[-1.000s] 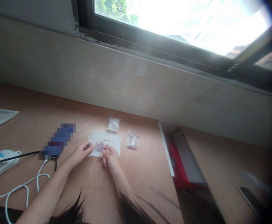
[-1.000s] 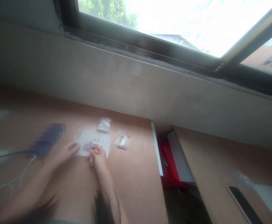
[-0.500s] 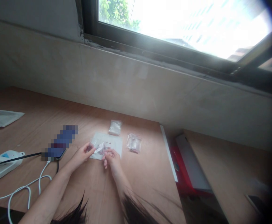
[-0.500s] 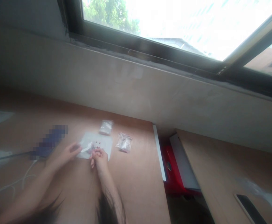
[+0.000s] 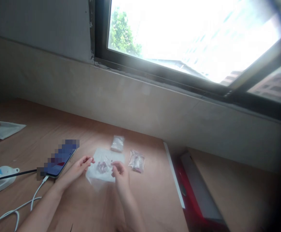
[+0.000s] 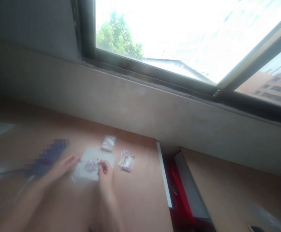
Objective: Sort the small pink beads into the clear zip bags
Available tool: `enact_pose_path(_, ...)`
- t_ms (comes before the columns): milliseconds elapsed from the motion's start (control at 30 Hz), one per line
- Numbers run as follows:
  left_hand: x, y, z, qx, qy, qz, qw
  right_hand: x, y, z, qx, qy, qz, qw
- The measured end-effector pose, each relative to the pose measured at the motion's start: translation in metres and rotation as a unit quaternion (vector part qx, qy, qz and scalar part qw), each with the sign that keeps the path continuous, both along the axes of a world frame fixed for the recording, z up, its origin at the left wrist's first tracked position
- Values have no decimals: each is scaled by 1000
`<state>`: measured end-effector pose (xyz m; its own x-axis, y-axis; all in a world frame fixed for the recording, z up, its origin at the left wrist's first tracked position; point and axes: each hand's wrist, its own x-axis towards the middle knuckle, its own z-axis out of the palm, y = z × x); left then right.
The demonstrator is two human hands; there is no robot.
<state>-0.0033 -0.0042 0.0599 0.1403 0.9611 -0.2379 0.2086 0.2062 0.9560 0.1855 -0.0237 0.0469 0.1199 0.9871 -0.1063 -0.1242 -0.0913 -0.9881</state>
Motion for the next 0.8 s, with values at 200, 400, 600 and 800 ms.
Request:
enact_pose_path(200,37,15,15,69,-5,-99,993,2,11,4,13,-49,-6,999)
enact_pose_path(400,34,20,14,67,-8,-96,993,9,17,-7,-77,-36,37,996)
enact_pose_path(600,37,14,11,60,10,-100,993,10,19,-4,-23,-69,-11,997)
enact_pose_path(800,37,10,8,46,14,-62,997,2,16,-2,-42,22,50,998)
